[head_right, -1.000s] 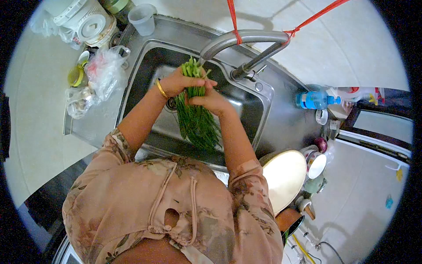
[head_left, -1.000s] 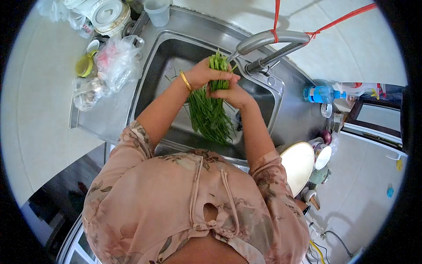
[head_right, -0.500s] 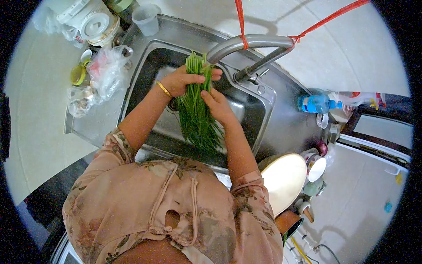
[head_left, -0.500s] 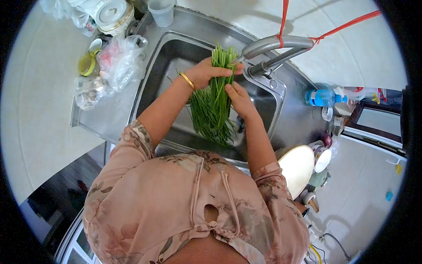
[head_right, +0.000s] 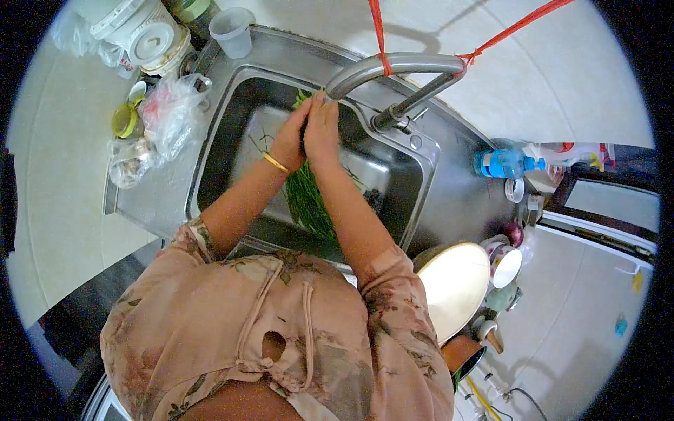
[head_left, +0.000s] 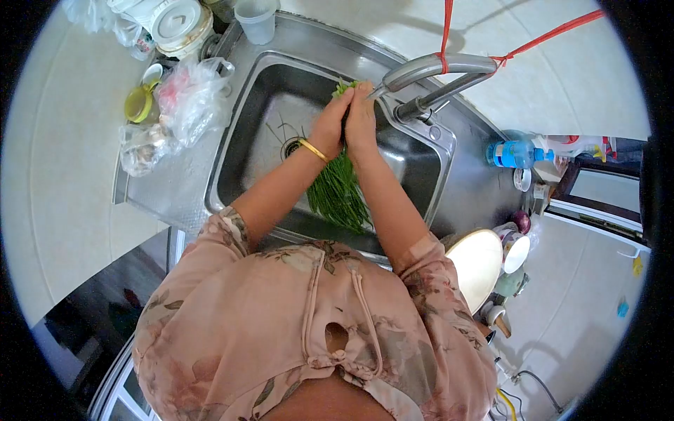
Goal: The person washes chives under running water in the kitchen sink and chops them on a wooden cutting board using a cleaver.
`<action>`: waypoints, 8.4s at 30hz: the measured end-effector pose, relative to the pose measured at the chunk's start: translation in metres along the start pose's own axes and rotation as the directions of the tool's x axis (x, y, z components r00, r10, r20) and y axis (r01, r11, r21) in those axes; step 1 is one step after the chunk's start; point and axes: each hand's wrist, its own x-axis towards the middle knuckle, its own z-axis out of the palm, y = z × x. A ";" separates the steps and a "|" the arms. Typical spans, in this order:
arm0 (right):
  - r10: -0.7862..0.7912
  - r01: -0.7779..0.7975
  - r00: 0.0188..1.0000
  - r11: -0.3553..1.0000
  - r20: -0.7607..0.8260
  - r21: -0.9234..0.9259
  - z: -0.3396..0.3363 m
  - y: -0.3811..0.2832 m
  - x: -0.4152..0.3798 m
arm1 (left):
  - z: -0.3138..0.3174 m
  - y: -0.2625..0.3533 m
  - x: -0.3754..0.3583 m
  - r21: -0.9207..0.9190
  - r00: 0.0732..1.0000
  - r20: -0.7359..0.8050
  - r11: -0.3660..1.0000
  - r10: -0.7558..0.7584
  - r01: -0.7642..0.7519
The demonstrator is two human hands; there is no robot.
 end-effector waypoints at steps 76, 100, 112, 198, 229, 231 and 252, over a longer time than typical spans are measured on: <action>-0.071 0.074 0.993 0.997 0.094 -0.027 -0.029 -0.038 -0.038 | 0.012 0.035 0.015 0.328 0.996 -0.088 0.944 0.004 0.025; 0.078 -0.108 0.876 0.993 0.476 0.036 -0.051 -0.011 -0.054 | 0.016 0.017 -0.014 0.663 0.987 0.156 0.744 -0.030 -0.082; 0.046 -0.180 0.812 0.968 0.582 0.174 -0.040 -0.009 -0.027 | 0.013 0.057 0.006 0.675 0.898 0.399 0.722 -0.187 -0.150; -0.017 -0.372 0.774 0.797 0.633 0.477 -0.056 -0.072 -0.014 | -0.021 0.046 -0.012 0.416 0.820 0.280 0.833 -0.499 0.365; 0.335 -0.552 0.797 0.741 0.502 0.382 -0.076 -0.027 -0.049 | -0.004 0.017 0.001 0.051 0.923 0.315 0.975 -0.223 0.218; 0.333 -0.606 0.755 0.682 0.565 0.408 -0.078 -0.025 -0.054 | -0.005 0.015 0.000 0.037 0.877 0.406 0.963 -0.259 0.267; -0.040 0.102 0.900 0.987 0.435 -0.121 -0.045 -0.067 0.008 | -0.033 0.025 -0.008 0.410 0.862 0.276 0.863 -0.426 0.295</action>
